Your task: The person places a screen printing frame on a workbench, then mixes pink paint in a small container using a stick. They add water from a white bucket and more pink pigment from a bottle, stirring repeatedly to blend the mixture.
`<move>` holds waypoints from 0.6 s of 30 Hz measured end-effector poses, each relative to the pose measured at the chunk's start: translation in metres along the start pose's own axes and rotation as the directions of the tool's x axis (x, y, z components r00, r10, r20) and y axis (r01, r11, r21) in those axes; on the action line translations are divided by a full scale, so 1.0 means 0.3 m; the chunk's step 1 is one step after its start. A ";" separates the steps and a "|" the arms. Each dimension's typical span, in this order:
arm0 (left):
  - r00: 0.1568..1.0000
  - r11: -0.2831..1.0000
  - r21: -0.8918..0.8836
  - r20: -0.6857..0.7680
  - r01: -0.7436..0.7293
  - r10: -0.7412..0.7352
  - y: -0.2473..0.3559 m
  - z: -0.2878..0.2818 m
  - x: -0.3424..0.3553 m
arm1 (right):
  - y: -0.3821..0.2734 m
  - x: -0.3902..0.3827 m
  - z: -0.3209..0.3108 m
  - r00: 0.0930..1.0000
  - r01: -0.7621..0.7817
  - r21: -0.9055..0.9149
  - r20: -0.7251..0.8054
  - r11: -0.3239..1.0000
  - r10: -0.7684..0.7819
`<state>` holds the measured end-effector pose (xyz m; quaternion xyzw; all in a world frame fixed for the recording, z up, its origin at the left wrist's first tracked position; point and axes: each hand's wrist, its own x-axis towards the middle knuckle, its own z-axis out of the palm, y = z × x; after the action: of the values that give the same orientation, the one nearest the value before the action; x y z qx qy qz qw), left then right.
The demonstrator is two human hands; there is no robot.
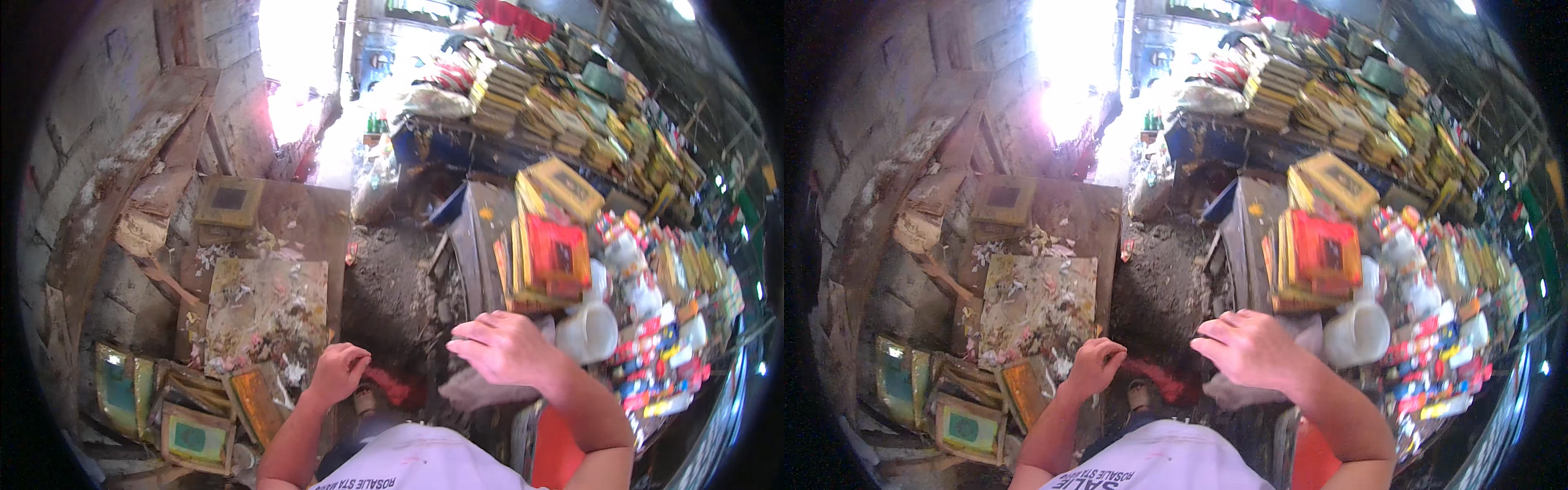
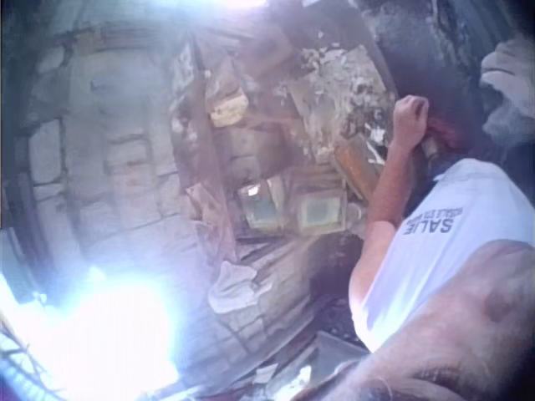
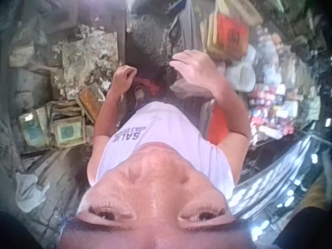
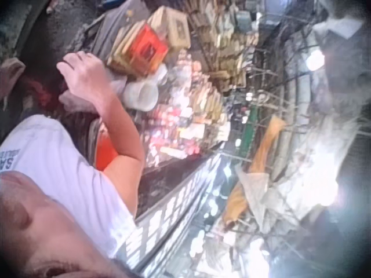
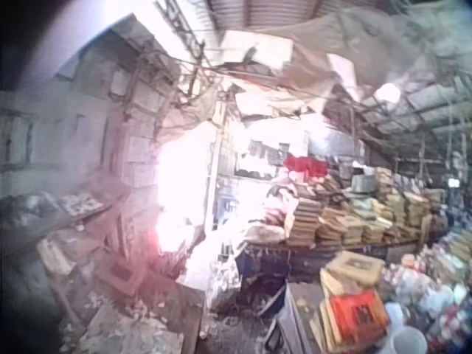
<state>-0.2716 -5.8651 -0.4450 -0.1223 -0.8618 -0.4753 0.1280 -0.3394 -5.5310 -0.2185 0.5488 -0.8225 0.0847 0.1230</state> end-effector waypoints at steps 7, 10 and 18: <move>0.984 0.985 -0.019 -0.032 0.174 -0.174 -0.090 -0.055 0.166 | 0.459 0.331 0.503 0.951 -0.204 0.229 0.279 0.952 0.136; 0.964 0.966 0.025 -0.067 0.259 -0.257 -0.143 -0.061 0.235 | 0.708 0.448 0.725 0.815 -0.378 0.095 0.506 0.921 0.283; 0.770 0.807 -0.043 -0.275 0.589 -0.577 -0.221 0.000 0.710 | 1.449 0.950 1.014 0.838 -0.409 0.320 0.504 0.855 0.212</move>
<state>-0.4935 -5.8806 -0.4255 0.2208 -0.8416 -0.4837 0.0952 -0.8788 -5.6991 -0.4269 0.4222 -0.8705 0.1468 -0.2060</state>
